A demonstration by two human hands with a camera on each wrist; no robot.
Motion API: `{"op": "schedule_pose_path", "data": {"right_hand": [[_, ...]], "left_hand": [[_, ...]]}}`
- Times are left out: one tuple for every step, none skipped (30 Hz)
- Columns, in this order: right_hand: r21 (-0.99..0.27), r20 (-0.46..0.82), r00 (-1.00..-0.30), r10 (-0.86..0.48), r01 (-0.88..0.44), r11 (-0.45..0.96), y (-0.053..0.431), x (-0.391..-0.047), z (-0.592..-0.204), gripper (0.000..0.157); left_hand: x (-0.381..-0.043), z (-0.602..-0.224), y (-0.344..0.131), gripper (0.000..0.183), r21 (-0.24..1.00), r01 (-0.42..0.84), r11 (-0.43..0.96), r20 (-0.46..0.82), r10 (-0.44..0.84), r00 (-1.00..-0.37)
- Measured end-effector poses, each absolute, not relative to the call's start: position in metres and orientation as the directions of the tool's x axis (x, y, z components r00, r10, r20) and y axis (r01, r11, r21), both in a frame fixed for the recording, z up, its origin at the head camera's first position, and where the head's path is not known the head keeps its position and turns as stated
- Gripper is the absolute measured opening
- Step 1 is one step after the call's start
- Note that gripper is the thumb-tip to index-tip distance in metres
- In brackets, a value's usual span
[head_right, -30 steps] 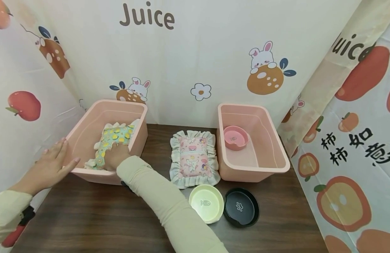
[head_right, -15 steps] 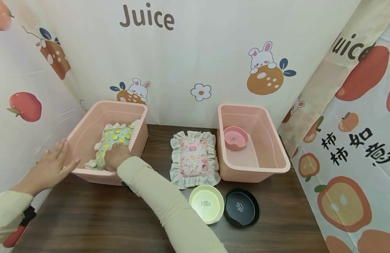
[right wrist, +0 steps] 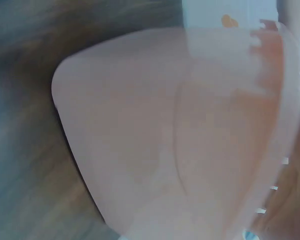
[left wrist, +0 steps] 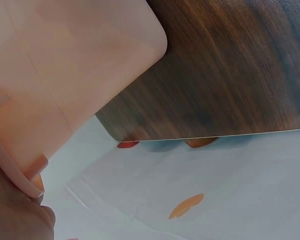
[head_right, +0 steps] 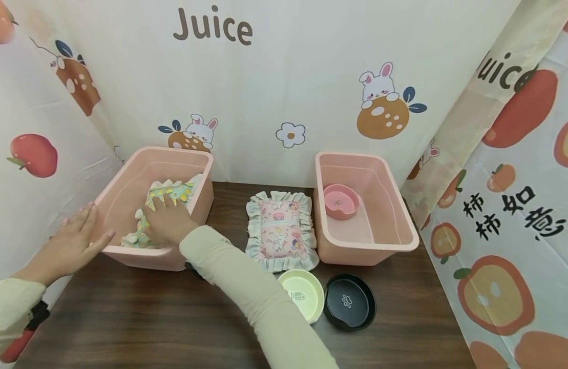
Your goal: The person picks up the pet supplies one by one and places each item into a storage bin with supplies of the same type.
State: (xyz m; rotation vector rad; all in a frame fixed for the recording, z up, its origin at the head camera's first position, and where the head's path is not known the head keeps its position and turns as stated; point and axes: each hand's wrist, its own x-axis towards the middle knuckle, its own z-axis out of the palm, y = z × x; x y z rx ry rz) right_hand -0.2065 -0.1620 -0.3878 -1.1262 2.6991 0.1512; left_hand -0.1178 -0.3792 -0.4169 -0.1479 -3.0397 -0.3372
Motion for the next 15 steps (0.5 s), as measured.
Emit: {"op": "schedule_pose_path", "data": {"right_hand": [[0.013, -0.216, -0.688, -0.692, -0.711, 0.703, -0.158, -0.208, -0.385, 0.061], [0.016, -0.2, -0.692, -0.694, -0.71, 0.704, -0.154, -0.21, -0.382, 0.06], [0.019, -0.186, -0.696, -0.694, -0.708, 0.706, -0.15, -0.212, -0.38, 0.06], [0.017, -0.167, -0.702, -0.693, -0.704, 0.71, -0.145, -0.214, -0.377, 0.06], [0.008, -0.147, -0.708, -0.691, -0.699, 0.715, -0.14, -0.216, -0.375, 0.061], [0.001, -0.121, -0.71, -0.694, -0.699, 0.715, -0.135, -0.218, -0.373, 0.061], [-0.011, -0.102, -0.713, -0.694, -0.696, 0.718, -0.129, -0.22, -0.372, 0.061], [-0.025, -0.088, -0.718, -0.69, -0.691, 0.722, -0.123, -0.222, -0.371, 0.062], [-0.038, -0.076, -0.724, -0.685, -0.685, 0.728, -0.117, -0.224, -0.37, 0.062], [-0.055, -0.063, -0.73, -0.681, -0.679, 0.732, -0.11, -0.227, -0.37, 0.062], [-0.068, -0.048, -0.734, -0.678, -0.674, 0.735, -0.104, -0.229, -0.371, 0.063], [-0.079, -0.033, -0.738, -0.674, -0.67, 0.738, -0.097, -0.232, -0.371, 0.063], [-0.095, -0.023, -0.747, -0.665, -0.66, 0.745, -0.09, -0.234, -0.371, 0.063], [-0.1, -0.01, -0.753, -0.658, -0.654, 0.749, -0.083, -0.236, -0.372, 0.063], [-0.106, 0.005, -0.758, -0.652, -0.649, 0.754, -0.076, -0.239, -0.373, 0.062]], "left_hand": [[-0.118, -0.417, -0.379, 0.085, 0.212, 0.095, 0.973, 0.082, 0.079, -0.993], [-0.118, -0.416, -0.379, 0.086, 0.209, 0.084, 0.974, 0.072, 0.071, -0.995], [-0.118, -0.415, -0.379, 0.086, 0.206, 0.075, 0.976, 0.063, 0.063, -0.996], [-0.118, -0.415, -0.378, 0.087, 0.204, 0.065, 0.977, 0.052, 0.055, -0.997], [-0.117, -0.415, -0.378, 0.087, 0.204, 0.058, 0.977, 0.046, 0.049, -0.998], [-0.117, -0.414, -0.378, 0.087, 0.205, 0.055, 0.977, 0.044, 0.047, -0.998], [-0.117, -0.415, -0.379, 0.087, 0.203, 0.057, 0.978, 0.047, 0.049, -0.998], [-0.117, -0.415, -0.379, 0.086, 0.205, 0.066, 0.977, 0.053, 0.056, -0.997], [-0.117, -0.415, -0.379, 0.086, 0.207, 0.073, 0.976, 0.059, 0.062, -0.996], [-0.117, -0.416, -0.379, 0.085, 0.207, 0.08, 0.975, 0.065, 0.067, -0.996], [-0.117, -0.416, -0.379, 0.085, 0.21, 0.086, 0.974, 0.071, 0.073, -0.995], [-0.118, -0.416, -0.379, 0.085, 0.21, 0.088, 0.974, 0.071, 0.074, -0.995], [-0.117, -0.416, -0.379, 0.085, 0.212, 0.089, 0.973, 0.071, 0.076, -0.995], [-0.117, -0.415, -0.378, 0.085, 0.216, 0.087, 0.973, 0.067, 0.074, -0.995], [-0.117, -0.415, -0.378, 0.085, 0.22, 0.086, 0.972, 0.064, 0.074, -0.995]]}}
